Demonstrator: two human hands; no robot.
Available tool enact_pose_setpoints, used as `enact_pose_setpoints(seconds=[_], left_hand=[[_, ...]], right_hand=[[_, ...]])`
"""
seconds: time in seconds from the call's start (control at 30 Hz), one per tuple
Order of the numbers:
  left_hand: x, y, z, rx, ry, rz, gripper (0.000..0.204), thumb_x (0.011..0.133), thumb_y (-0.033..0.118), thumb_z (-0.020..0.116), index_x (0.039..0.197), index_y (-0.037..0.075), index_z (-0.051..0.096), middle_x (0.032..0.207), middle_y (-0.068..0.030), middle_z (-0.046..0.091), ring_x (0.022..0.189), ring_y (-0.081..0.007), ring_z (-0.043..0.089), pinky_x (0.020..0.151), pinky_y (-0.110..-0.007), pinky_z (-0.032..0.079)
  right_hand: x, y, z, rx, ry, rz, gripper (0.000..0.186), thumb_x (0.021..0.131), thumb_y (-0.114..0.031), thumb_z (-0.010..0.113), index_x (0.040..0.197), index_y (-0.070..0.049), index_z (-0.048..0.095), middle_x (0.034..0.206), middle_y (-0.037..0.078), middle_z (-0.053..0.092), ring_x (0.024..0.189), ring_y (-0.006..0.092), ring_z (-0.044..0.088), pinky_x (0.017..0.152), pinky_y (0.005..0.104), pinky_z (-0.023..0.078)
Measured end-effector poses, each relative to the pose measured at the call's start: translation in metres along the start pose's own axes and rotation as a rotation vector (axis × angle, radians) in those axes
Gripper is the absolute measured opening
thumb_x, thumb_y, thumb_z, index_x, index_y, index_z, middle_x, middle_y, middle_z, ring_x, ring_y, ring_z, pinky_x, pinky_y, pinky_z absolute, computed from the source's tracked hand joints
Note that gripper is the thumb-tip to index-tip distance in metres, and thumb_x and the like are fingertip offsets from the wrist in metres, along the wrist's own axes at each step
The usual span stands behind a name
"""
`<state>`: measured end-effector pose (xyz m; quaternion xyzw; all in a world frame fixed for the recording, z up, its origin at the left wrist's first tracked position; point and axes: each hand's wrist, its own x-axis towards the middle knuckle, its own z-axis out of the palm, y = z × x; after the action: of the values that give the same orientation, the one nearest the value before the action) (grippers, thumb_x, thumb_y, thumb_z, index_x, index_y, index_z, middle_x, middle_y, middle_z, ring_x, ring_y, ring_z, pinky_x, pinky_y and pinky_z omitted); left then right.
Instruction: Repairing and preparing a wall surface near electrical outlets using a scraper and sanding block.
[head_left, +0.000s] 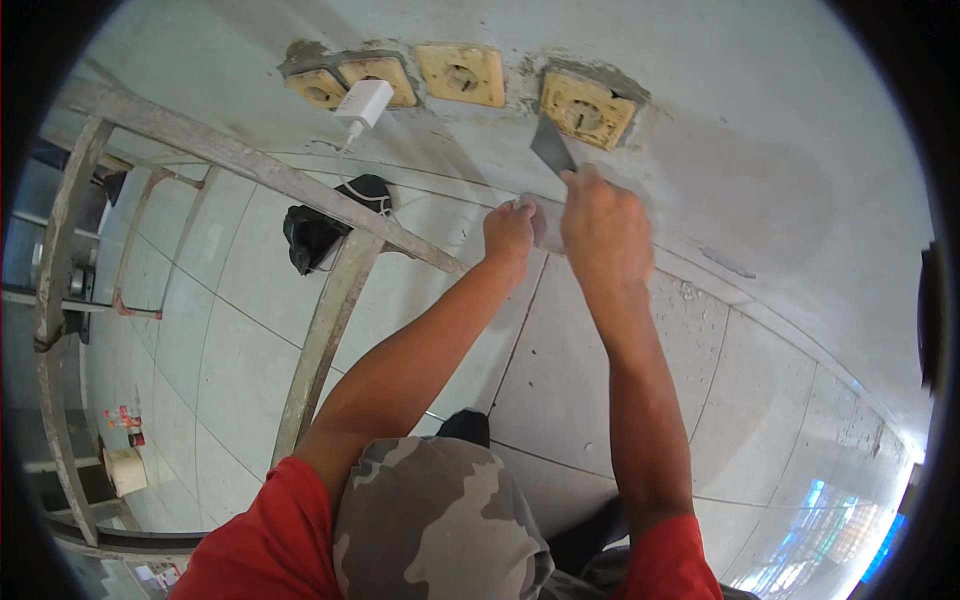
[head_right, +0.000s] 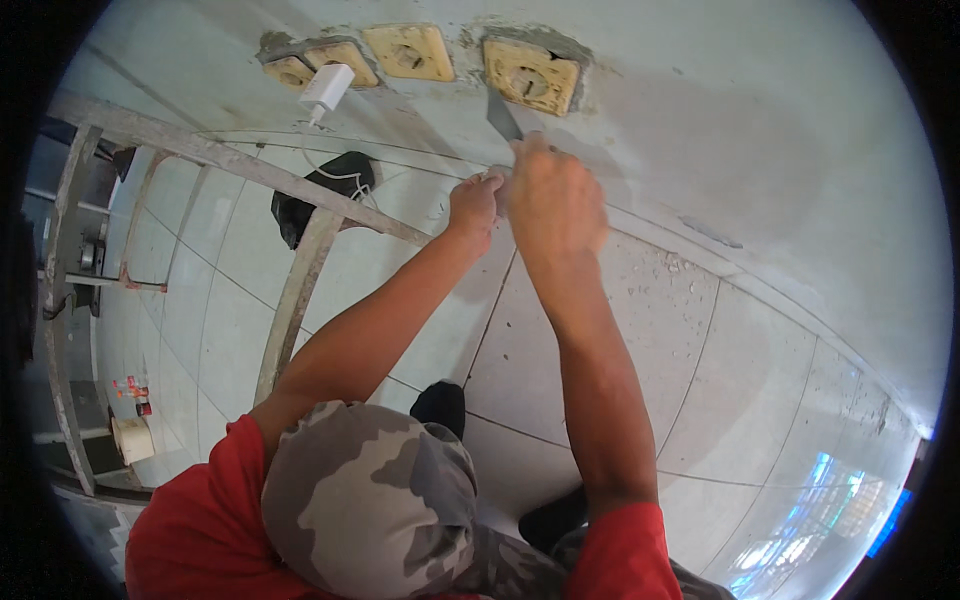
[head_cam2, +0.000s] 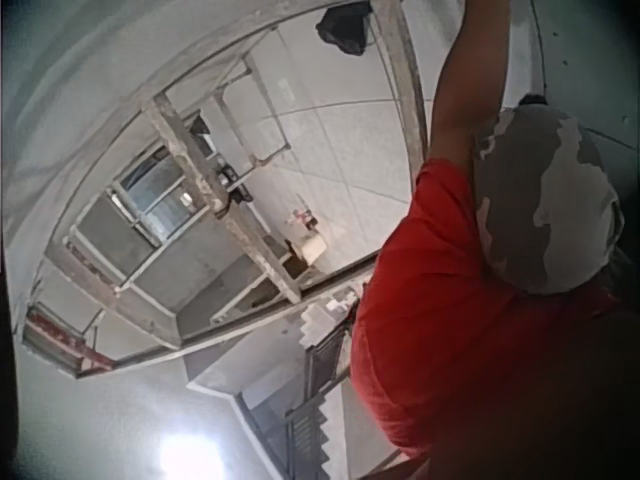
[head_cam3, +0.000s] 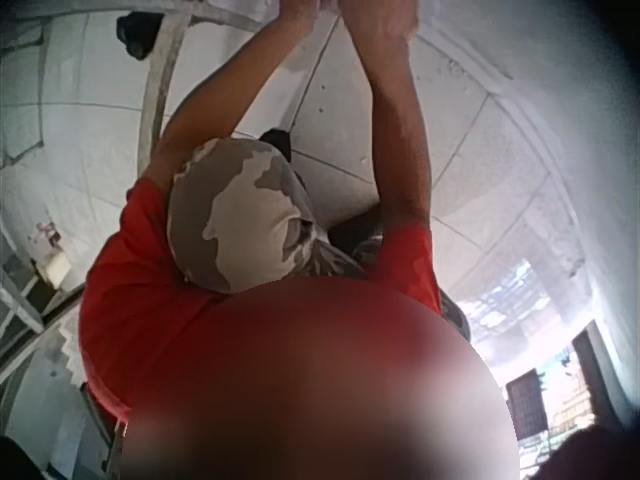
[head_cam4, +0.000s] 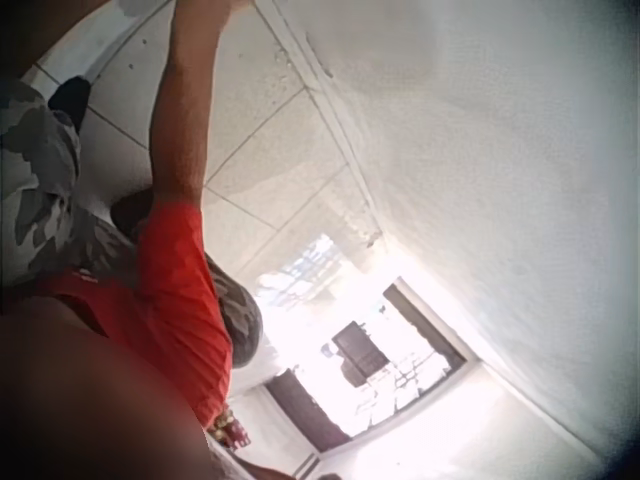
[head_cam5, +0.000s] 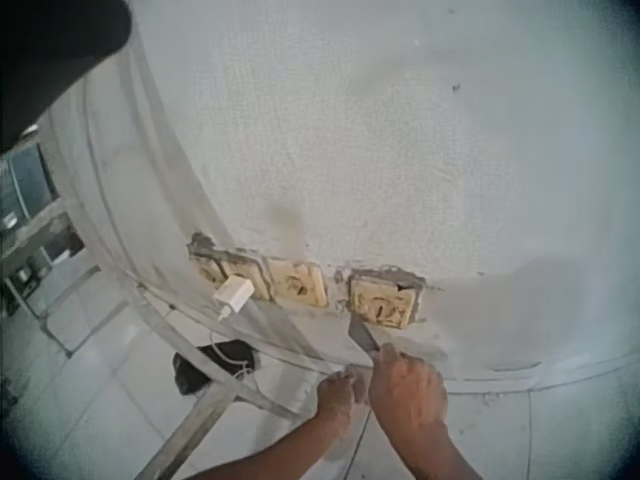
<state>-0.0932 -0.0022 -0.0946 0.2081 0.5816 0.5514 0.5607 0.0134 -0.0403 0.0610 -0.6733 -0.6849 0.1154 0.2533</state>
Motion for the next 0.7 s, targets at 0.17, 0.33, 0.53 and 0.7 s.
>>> enact_pose_setpoints(seconds=[0.17,0.33,0.53,0.7], left_hand=[[-0.006,-0.014,0.006,-0.053,-0.074,-0.021,0.011,0.091,0.015,0.058,0.090,0.005,0.063,0.081,-0.0009,0.060,0.074,-0.0121,0.054,0.071,-0.030,0.044],[-0.014,0.000,0.004,-0.010,-0.029,-0.051,0.012,0.092,0.014,0.056,0.090,0.005,0.063,0.084,-0.0018,0.062,0.076,-0.0120,0.056,0.071,-0.030,0.045],[-0.012,-0.003,0.001,-0.126,-0.125,-0.027,0.013,0.093,0.013,0.054,0.091,0.004,0.064,0.085,-0.0020,0.063,0.076,-0.0113,0.056,0.070,-0.030,0.044],[0.000,-0.010,-0.007,0.119,-0.111,0.017,0.015,0.092,0.012,0.052,0.091,0.003,0.064,0.085,-0.0026,0.063,0.078,-0.0113,0.055,0.072,-0.029,0.043]], right_hand=[[0.008,0.000,0.013,-0.080,0.066,-0.054,0.026,0.095,-0.031,0.053,0.096,-0.006,0.063,0.077,0.024,0.066,0.078,0.0442,0.065,0.068,0.0529,0.052],[-0.001,0.006,-0.005,-0.071,-0.027,-0.053,0.027,0.096,-0.028,0.049,0.096,-0.005,0.063,0.079,0.024,0.066,0.078,0.0436,0.066,0.068,0.0523,0.053],[0.000,-0.004,0.009,-0.114,-0.030,-0.101,0.030,0.097,-0.030,0.049,0.093,-0.004,0.064,0.081,0.024,0.067,0.078,0.0422,0.067,0.070,0.0520,0.053],[0.016,-0.006,0.003,-0.109,0.001,-0.121,0.030,0.095,-0.030,0.052,0.090,-0.004,0.065,0.081,0.023,0.067,0.078,0.0425,0.067,0.069,0.0514,0.054]])
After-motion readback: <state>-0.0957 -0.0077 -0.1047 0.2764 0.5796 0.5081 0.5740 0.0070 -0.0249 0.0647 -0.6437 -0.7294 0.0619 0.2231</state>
